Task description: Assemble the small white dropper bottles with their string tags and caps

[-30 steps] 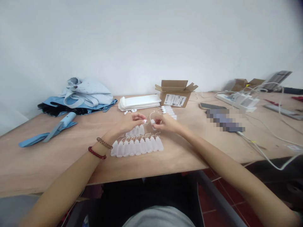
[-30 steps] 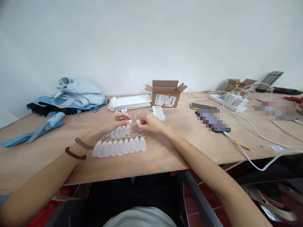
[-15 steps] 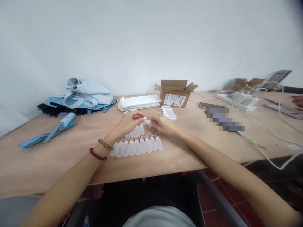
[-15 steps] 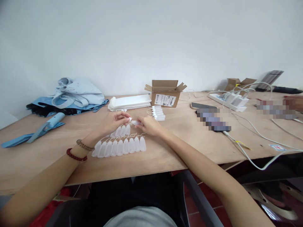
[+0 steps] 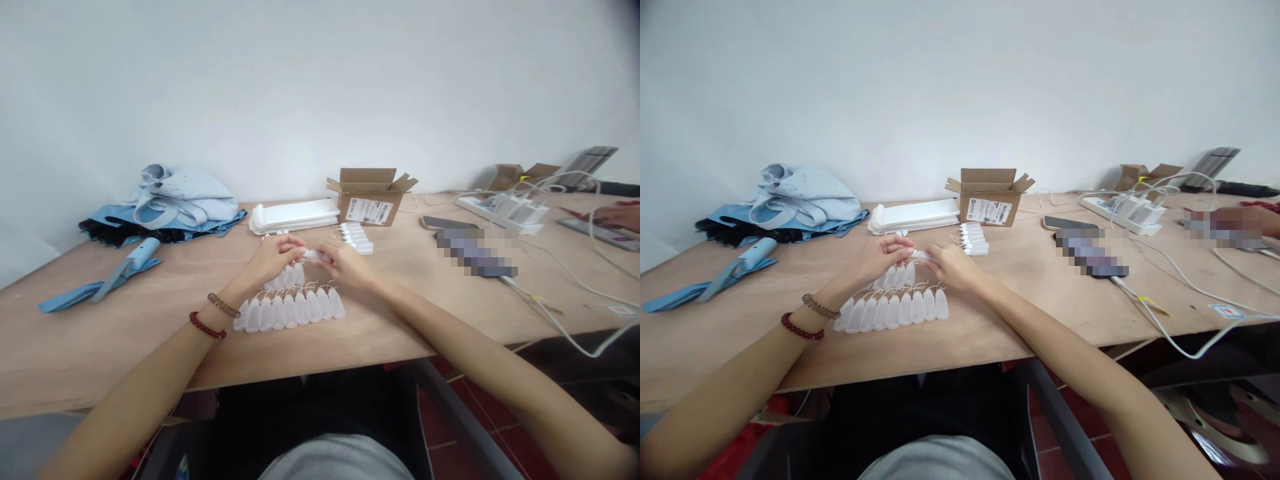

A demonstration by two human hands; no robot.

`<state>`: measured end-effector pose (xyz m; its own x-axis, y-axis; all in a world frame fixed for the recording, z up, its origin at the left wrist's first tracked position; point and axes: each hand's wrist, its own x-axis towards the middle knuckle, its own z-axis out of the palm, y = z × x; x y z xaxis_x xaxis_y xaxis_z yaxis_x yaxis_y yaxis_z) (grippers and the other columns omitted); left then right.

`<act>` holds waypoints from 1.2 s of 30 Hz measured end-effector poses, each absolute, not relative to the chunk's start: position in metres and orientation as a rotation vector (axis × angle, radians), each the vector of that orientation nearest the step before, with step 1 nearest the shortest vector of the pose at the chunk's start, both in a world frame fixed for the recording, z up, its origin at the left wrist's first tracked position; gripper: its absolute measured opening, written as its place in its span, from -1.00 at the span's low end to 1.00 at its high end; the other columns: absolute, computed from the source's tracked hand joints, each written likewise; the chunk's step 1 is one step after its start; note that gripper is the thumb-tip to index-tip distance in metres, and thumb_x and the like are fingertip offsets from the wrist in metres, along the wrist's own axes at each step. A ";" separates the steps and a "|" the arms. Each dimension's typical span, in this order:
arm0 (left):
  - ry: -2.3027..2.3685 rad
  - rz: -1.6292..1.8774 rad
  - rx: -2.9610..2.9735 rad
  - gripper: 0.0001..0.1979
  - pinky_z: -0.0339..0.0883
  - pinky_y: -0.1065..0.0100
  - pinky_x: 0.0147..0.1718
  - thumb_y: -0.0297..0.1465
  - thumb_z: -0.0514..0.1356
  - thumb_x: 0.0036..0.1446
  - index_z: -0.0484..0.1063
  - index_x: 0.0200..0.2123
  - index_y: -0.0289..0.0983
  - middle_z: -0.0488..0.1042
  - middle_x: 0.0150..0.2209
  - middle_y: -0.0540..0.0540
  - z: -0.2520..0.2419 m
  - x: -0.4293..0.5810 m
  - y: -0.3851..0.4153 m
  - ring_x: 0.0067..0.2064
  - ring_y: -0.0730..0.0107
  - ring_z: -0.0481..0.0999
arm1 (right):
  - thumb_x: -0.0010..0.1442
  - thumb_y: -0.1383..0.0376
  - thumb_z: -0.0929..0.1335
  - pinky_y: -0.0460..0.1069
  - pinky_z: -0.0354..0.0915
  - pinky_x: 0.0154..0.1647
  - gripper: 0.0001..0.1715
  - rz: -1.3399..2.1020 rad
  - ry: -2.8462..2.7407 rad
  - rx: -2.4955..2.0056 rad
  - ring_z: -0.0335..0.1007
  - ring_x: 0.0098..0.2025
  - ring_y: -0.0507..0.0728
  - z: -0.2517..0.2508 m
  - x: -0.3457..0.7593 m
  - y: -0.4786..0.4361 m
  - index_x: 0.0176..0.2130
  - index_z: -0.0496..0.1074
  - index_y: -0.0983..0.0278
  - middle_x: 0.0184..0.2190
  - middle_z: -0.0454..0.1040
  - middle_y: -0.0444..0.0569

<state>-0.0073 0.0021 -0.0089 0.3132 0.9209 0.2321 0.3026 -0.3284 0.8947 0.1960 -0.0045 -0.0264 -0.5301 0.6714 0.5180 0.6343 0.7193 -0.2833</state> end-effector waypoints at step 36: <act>0.999 0.853 1.817 -0.66 0.14 0.46 -0.61 -0.19 0.26 -0.01 0.48 -0.24 -0.32 0.34 -0.50 0.00 0.010 -0.011 -0.006 -0.55 0.55 0.23 | 0.23 0.26 0.26 -0.08 0.21 -0.38 -0.71 0.664 -1.991 -0.939 0.33 -0.44 0.03 -0.024 0.186 -0.014 -0.13 0.44 0.37 -0.39 0.52 -0.02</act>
